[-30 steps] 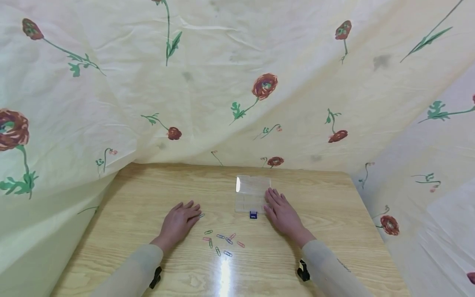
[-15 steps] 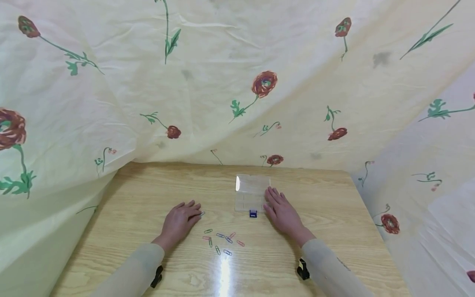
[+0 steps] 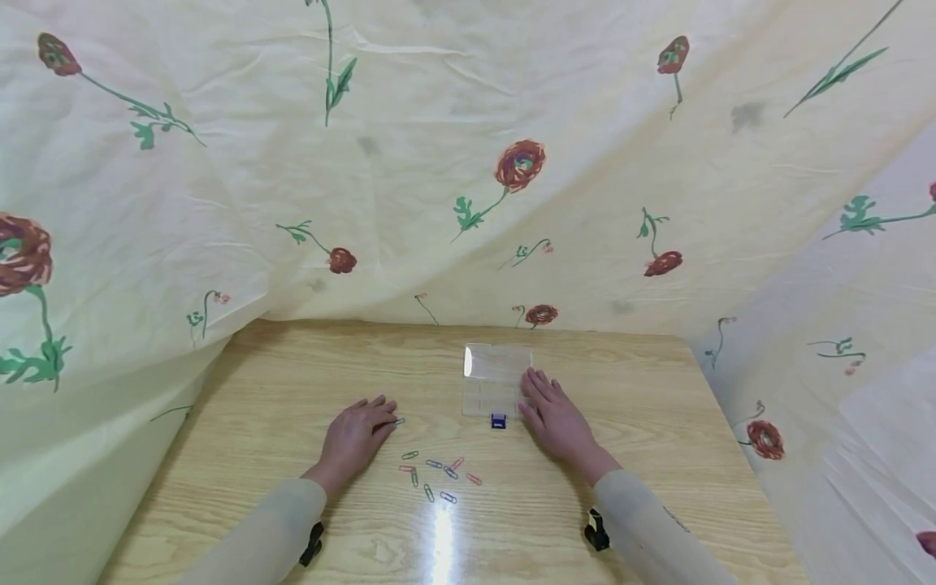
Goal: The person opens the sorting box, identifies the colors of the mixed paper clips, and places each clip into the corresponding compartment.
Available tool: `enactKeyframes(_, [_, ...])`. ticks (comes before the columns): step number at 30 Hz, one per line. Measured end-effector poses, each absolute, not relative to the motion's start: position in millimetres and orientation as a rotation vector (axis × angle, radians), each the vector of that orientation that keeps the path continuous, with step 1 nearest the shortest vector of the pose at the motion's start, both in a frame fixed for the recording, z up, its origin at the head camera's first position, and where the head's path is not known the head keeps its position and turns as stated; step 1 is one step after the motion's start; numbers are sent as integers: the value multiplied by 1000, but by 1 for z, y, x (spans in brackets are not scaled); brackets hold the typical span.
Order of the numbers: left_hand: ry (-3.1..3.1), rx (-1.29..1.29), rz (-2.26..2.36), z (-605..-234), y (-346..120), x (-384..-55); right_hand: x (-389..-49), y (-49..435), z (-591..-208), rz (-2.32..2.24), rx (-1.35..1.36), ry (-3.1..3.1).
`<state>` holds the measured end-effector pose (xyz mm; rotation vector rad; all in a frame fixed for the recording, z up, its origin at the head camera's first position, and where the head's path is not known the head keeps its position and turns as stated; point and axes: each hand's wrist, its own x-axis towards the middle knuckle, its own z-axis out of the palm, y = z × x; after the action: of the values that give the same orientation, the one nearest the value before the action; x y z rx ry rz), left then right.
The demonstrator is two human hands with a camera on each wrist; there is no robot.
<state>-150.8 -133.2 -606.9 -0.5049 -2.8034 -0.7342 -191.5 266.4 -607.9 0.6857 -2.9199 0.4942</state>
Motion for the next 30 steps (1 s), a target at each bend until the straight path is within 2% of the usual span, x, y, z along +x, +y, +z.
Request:
enactKeyframes(9, [-2825, -451, -867, -607, -128, -152, -193, 265, -607, 512, 686, -2891])
enactKeyframes(30, [-2705, -464, -856, -614, -127, -155, -193, 263, -607, 511, 686, -2894])
